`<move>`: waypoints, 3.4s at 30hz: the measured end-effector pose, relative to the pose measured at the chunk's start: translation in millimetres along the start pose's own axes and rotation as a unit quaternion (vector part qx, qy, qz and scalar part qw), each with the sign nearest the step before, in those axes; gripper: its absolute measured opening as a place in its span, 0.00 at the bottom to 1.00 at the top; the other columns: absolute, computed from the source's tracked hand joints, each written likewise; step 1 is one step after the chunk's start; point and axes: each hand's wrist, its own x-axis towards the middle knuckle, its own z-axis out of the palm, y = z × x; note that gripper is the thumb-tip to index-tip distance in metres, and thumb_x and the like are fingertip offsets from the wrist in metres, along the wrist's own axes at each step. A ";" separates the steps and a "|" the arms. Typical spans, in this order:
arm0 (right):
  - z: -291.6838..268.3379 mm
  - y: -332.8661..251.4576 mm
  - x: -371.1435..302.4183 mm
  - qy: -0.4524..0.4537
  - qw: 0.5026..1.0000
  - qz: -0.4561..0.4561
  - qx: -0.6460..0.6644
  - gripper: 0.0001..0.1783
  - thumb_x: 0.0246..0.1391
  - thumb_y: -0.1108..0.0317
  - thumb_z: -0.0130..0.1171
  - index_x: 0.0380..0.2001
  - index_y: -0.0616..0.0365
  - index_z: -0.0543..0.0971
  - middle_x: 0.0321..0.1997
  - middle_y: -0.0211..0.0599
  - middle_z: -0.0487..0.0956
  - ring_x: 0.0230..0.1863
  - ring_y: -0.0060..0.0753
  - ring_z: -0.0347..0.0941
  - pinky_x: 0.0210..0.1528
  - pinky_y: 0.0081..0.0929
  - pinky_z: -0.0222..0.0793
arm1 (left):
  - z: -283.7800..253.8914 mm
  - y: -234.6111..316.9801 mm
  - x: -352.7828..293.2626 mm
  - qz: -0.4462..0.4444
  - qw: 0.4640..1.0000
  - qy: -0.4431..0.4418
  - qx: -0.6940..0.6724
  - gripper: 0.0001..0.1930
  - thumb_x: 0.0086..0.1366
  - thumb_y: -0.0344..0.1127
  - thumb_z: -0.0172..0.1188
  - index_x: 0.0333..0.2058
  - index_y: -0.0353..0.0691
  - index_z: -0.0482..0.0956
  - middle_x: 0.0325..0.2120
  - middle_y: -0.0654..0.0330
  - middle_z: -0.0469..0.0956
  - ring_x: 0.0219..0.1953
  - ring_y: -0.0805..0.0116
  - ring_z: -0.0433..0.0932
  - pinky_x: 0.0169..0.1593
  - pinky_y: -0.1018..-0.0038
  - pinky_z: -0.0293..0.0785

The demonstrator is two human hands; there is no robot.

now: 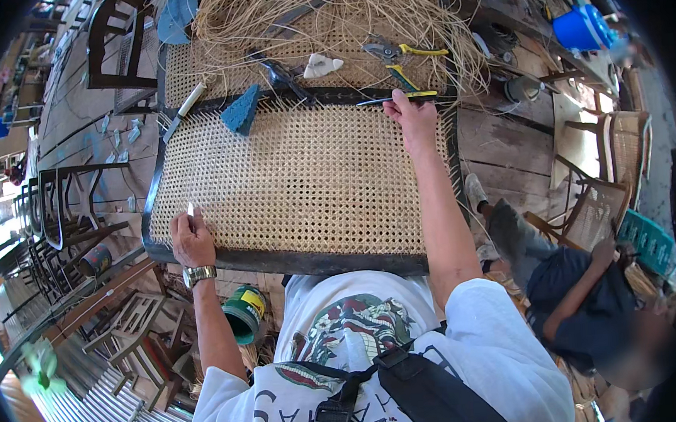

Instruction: Weaving or repairing the cane seat of a wooden chair using weaving strips and hand tools.

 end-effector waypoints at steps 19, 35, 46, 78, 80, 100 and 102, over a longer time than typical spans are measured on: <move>27.0 -19.2 5.1 -0.037 0.990 -0.009 -0.133 0.11 0.61 0.70 0.61 0.43 0.64 0.74 0.33 0.38 0.79 0.29 0.31 0.81 0.33 0.25 0.83 | -1.0 14.8 0.7 -0.070 0.997 0.037 -0.014 0.15 0.68 0.44 0.60 0.29 0.39 0.74 0.27 0.58 0.74 0.26 0.55 0.76 0.29 0.59 0.70; 89.0 -27.0 -31.4 -0.104 0.793 -0.264 -0.540 0.14 0.58 0.62 0.62 0.31 0.64 0.75 0.21 0.48 0.80 0.27 0.52 0.81 0.31 0.42 0.76 | -3.3 14.3 1.9 -0.083 0.995 0.051 -0.012 0.12 0.64 0.41 0.64 0.28 0.41 0.77 0.30 0.61 0.79 0.27 0.58 0.79 0.29 0.62 0.74; 84.8 -9.6 -23.0 -0.082 0.700 -0.322 -0.632 0.19 0.58 0.60 0.59 0.43 0.65 0.77 0.34 0.56 0.80 0.36 0.59 0.79 0.39 0.47 0.77 | 2.8 15.7 -0.7 -0.103 0.992 0.065 -0.036 0.10 0.63 0.37 0.63 0.27 0.40 0.74 0.29 0.57 0.77 0.28 0.55 0.78 0.31 0.61 0.74; 75.4 -17.2 16.6 -0.029 0.951 -0.117 -0.286 0.33 0.59 0.48 0.58 0.56 0.65 0.73 0.51 0.60 0.79 0.50 0.53 0.78 0.51 0.43 0.74 | 77.0 -50.5 -4.2 -0.098 0.988 0.103 0.065 0.25 0.68 0.54 0.54 0.45 0.34 0.82 0.45 0.48 0.80 0.46 0.52 0.78 0.51 0.61 0.73; 60.6 -79.9 -56.2 -0.176 0.903 -0.016 -0.390 0.32 0.62 0.51 0.55 0.61 0.63 0.69 0.53 0.56 0.79 0.53 0.51 0.77 0.56 0.42 0.72 | 51.0 -39.1 -8.6 -0.077 0.991 0.102 0.033 0.22 0.66 0.52 0.57 0.42 0.37 0.83 0.39 0.51 0.82 0.39 0.54 0.79 0.44 0.61 0.74; -130.9 -51.3 -230.3 0.188 0.681 -0.298 -0.642 0.32 0.59 0.46 0.57 0.55 0.62 0.70 0.56 0.53 0.70 0.59 0.56 0.66 0.63 0.48 0.61 | 15.5 -9.7 -0.9 -0.081 0.997 0.007 0.009 0.24 0.70 0.55 0.51 0.37 0.36 0.78 0.37 0.51 0.78 0.38 0.46 0.79 0.42 0.51 0.72; -135.8 -49.2 -222.8 0.191 0.719 -0.268 -0.612 0.35 0.60 0.43 0.53 0.57 0.63 0.69 0.57 0.54 0.69 0.61 0.56 0.64 0.64 0.50 0.59 | 8.6 -3.5 -1.9 -0.016 1.000 0.008 0.020 0.24 0.69 0.55 0.54 0.35 0.35 0.78 0.34 0.48 0.79 0.36 0.46 0.79 0.40 0.51 0.72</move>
